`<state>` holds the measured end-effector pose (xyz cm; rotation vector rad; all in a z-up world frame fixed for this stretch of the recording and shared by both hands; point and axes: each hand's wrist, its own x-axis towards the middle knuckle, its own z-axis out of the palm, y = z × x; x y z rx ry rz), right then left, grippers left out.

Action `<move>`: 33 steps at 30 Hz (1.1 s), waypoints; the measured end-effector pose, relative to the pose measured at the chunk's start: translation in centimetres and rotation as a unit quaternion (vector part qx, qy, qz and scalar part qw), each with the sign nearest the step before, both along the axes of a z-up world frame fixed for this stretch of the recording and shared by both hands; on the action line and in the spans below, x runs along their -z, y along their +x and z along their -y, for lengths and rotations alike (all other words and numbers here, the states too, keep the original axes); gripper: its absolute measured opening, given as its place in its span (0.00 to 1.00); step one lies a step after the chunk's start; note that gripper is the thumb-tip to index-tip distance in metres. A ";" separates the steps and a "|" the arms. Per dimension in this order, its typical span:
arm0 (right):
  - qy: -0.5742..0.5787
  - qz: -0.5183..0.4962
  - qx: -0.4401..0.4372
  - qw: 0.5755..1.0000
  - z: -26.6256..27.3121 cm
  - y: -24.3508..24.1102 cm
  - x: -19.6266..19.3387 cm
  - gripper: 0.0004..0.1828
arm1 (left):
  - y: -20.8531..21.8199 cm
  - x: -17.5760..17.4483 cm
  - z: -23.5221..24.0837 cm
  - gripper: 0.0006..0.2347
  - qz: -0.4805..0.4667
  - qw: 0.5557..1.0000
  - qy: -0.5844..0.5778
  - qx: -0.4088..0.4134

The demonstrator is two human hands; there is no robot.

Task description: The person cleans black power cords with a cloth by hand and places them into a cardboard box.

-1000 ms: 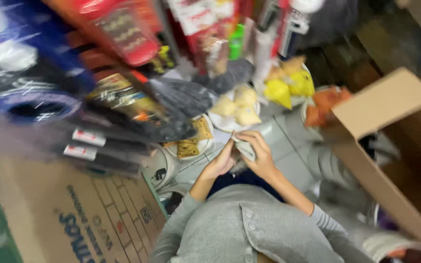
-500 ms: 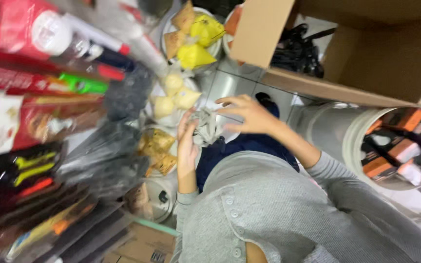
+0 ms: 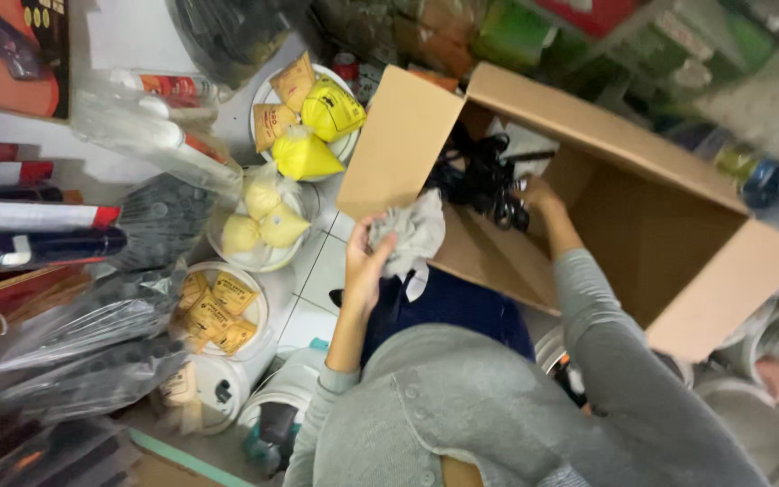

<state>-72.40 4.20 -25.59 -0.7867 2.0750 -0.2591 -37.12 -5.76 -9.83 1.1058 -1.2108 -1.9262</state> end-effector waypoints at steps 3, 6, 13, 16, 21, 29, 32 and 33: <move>0.021 -0.010 0.055 0.998 -0.3 0.2 -0.8 0.44 | -1.4 1.4 -1.6 0.16 0.104 0.994 0.012 0.024; 0.021 -0.012 0.098 0.995 -0.1 1.4 -1.8 0.51 | -2.1 2.7 -2.5 0.16 0.158 0.987 -0.018 0.031; -0.031 -0.037 0.168 0.985 0.0 1.8 0.2 0.60 | -2.8 4.0 -3.4 0.14 0.188 0.982 -0.025 0.002; 0.006 0.014 0.207 0.978 -0.2 1.7 2.5 0.58 | -3.1 4.1 -3.5 0.14 0.208 0.973 -0.104 0.004; 0.084 0.151 0.288 0.942 -2.8 3.1 4.8 0.55 | -3.4 3.3 -4.2 0.14 0.208 0.976 -0.057 -0.016; -0.042 -0.086 0.217 0.972 -2.9 2.6 4.5 0.66 | -4.4 2.3 -4.6 0.13 0.196 0.979 -0.022 -0.049; 0.012 -0.022 0.224 0.974 -1.9 2.1 4.8 0.68 | -4.3 2.3 -4.8 0.13 0.189 0.980 -0.047 -0.045; 0.038 0.010 0.225 0.974 -1.3 1.7 5.0 0.69 | -4.3 2.4 -4.8 0.12 0.193 0.980 -0.031 -0.049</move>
